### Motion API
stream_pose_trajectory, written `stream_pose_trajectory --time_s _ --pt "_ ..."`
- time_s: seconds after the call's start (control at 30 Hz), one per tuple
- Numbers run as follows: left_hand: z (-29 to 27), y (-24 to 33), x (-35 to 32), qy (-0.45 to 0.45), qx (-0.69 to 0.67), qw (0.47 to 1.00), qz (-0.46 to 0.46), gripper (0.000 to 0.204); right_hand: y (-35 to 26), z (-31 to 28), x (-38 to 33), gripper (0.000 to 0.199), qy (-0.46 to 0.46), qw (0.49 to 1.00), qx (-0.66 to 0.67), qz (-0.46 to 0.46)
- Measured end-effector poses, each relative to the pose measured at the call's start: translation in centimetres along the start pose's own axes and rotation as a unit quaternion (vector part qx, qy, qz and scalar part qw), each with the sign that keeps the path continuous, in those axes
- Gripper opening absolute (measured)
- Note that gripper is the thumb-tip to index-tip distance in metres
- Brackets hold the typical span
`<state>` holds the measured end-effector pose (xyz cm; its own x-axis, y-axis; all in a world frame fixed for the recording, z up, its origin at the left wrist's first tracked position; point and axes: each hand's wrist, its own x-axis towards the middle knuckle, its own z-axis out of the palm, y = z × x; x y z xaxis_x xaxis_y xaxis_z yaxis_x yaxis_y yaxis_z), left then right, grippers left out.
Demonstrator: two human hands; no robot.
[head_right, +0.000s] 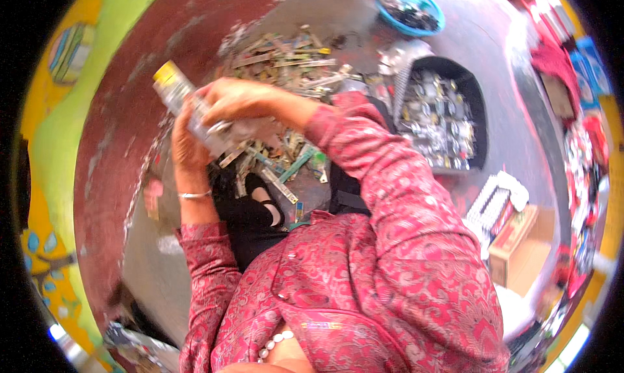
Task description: The person sorts through a pile of packaged items on the floor by hand, picking up individual items, holding them in one hand, and placing them into a plastic bag.
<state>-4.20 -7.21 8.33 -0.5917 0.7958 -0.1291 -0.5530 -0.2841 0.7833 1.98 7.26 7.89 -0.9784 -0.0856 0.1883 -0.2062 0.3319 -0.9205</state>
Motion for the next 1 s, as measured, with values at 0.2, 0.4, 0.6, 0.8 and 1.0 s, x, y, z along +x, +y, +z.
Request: stream_pose_trajectory --time_s 0.2,0.4,0.6,0.8,1.0 --pt "-2.0 -0.1 0.5 0.114 -0.014 0.993 -0.027 0.020 -2.7 2.5 0.0 0.035 0.037 0.980 -0.077 0.180" --pt "-9.0 1.0 1.7 0.101 -0.059 0.993 -0.034 0.024 -3.1 3.2 0.9 0.028 0.110 0.982 -0.126 0.088" --pt "-9.9 -0.1 3.4 0.130 -0.164 0.977 -0.038 0.029 -3.1 -2.9 0.6 0.035 0.177 0.972 -0.133 0.078" --pt "-4.8 -1.5 2.4 0.121 -0.235 0.962 -0.068 0.028 -3.2 -17.5 -4.4 0.023 0.195 0.959 0.169 0.118" --pt "-1.8 -4.2 3.5 0.129 -0.084 0.975 -0.158 0.019 9.2 -23.5 -12.3 0.014 0.384 0.905 0.174 0.054"
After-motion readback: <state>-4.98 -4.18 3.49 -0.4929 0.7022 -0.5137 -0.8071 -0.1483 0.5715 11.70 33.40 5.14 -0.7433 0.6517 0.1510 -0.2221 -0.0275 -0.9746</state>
